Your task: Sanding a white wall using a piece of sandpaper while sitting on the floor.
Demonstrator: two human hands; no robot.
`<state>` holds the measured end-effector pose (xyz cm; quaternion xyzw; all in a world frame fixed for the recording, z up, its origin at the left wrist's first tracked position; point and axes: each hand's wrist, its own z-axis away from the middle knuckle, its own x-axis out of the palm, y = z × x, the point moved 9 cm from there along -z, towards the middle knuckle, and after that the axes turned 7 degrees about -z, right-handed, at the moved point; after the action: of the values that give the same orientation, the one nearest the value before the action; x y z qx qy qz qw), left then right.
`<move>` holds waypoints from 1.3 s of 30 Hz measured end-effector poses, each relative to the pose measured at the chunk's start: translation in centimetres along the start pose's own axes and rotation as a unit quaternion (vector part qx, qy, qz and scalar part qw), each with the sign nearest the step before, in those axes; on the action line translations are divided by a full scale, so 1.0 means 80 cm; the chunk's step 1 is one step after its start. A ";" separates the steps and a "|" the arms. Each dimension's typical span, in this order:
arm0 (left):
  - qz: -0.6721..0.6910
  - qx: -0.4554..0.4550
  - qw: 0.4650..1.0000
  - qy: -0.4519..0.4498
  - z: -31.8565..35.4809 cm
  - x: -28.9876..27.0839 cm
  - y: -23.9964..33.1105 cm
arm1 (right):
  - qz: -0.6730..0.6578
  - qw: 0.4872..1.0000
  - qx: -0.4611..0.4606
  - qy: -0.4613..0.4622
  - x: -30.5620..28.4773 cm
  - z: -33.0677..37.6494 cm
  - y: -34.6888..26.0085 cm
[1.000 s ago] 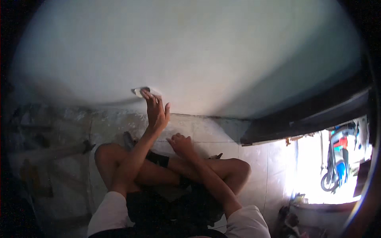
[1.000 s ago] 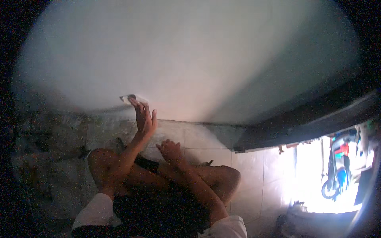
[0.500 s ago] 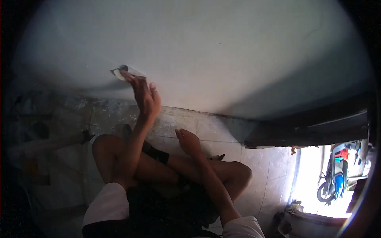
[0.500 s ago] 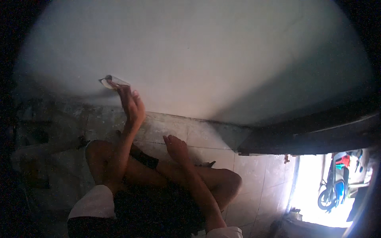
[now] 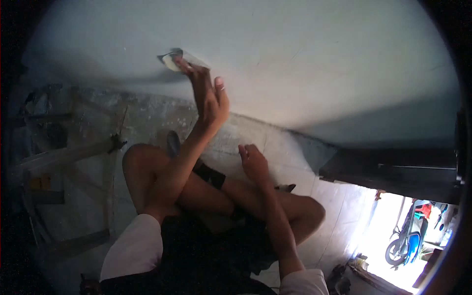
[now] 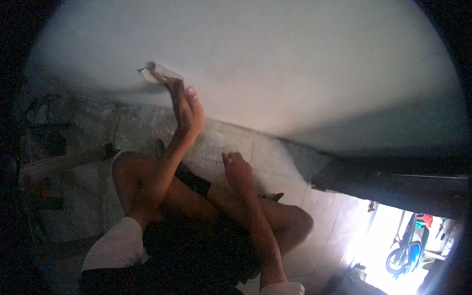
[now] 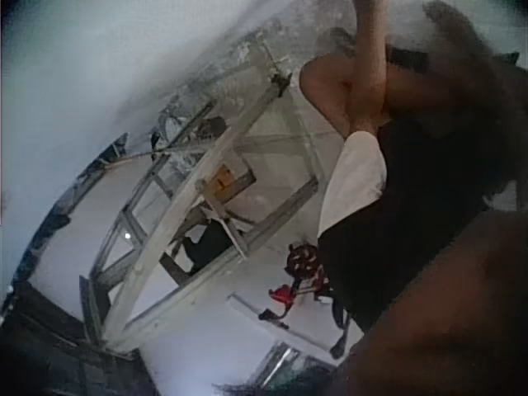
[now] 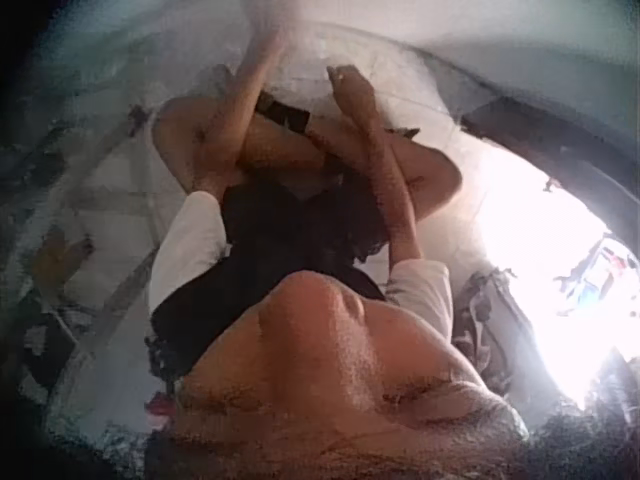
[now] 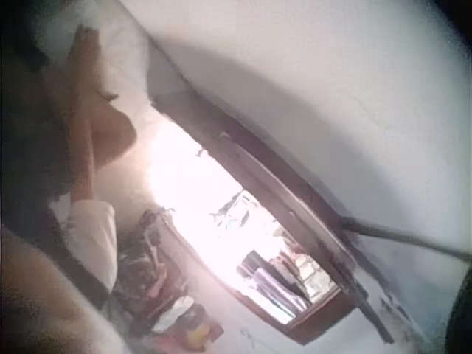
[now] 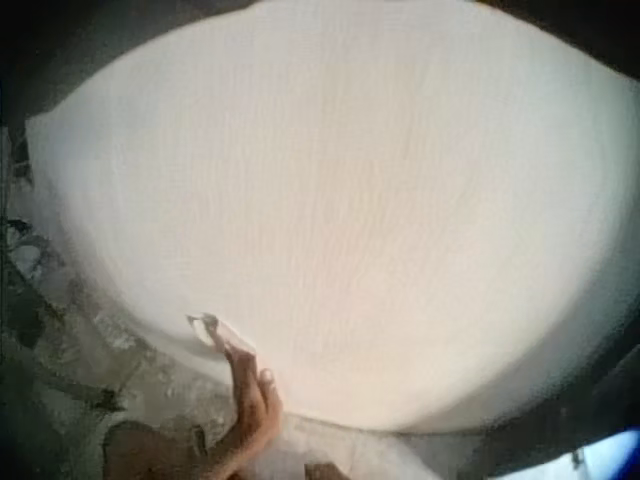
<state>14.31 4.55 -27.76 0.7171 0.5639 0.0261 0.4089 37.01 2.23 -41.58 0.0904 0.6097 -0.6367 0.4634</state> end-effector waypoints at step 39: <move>0.730 -0.581 0.358 0.033 0.069 0.025 -0.101 | 0.005 0.998 -0.040 -0.045 0.002 0.002 -0.014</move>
<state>11.45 3.37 -37.23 0.4299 -0.3228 0.6592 0.5257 36.20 1.82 -40.90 0.0466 0.6128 -0.6128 0.4968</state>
